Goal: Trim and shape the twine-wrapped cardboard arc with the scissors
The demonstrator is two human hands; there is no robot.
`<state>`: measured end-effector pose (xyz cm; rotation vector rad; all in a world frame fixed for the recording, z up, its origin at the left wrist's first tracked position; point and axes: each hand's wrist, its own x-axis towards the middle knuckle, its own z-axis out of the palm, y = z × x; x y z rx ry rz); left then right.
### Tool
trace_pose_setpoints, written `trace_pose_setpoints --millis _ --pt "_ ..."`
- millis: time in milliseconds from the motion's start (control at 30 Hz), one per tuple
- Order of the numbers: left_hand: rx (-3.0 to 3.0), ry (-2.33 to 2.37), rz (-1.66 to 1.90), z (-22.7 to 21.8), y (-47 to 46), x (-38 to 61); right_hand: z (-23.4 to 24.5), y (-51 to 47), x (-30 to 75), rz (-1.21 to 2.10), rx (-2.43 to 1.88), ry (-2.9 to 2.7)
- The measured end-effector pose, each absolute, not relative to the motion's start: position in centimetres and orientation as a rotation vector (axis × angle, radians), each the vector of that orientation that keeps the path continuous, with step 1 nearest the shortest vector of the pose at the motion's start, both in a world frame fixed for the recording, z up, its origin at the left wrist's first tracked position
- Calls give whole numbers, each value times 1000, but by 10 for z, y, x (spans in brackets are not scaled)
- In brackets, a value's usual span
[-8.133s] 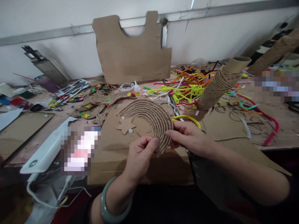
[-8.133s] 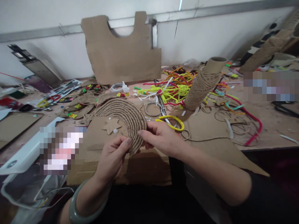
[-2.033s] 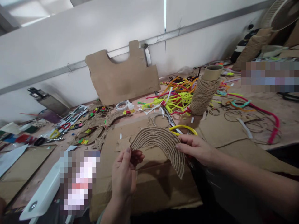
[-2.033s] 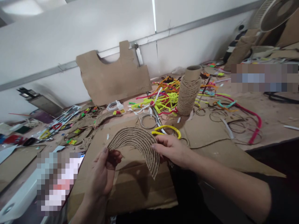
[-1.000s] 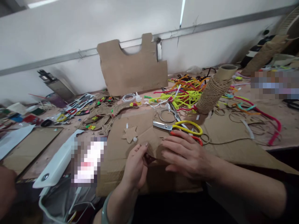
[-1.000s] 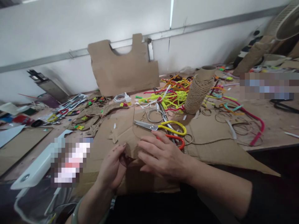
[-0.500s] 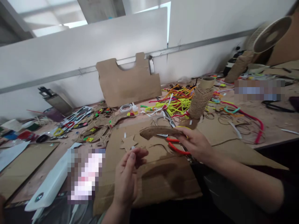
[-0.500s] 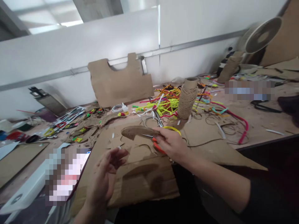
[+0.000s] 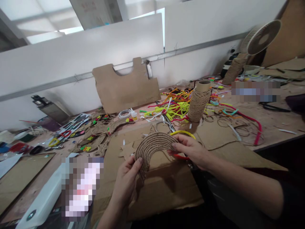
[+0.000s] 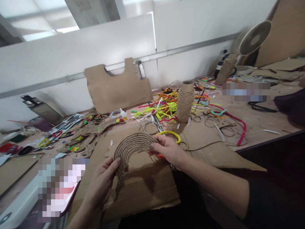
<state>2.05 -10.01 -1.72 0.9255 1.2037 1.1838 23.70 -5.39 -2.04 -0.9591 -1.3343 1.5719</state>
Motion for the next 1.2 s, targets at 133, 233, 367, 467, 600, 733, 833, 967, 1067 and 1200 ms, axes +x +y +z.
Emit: trace_pose_setpoints --millis 133,233,367,467,600,733,833,967,1067,1200 --pt "864 1187 1182 -14 -102 22 -17 -51 240 1528 -962 -1488" --pt "864 1192 1161 -14 -103 23 -13 -46 243 1358 -1058 -1625" --pt "827 1201 1108 -15 -105 22 -13 -41 245 1258 -1152 -1711" --pt "764 1201 1109 -17 -104 21 -14 -40 246 1288 -1158 -1731" --pt "757 1219 1132 -20 -103 23 -13 -39 244 1326 -1103 -1778" --pt "789 1242 1133 -23 -103 25 -15 -36 242 1306 -1138 -1798" --pt "769 1248 1123 -25 -103 25 -19 -35 244 1321 -1133 -1818" --pt "711 1262 1124 -24 -103 22 -24 -36 251 1311 -1148 -1902" --pt "691 1243 1143 -25 -101 19 -25 -37 255 1340 -1154 -1948" --pt "724 1254 1218 -28 -98 17 -26 -35 258 1395 -1160 -1884"
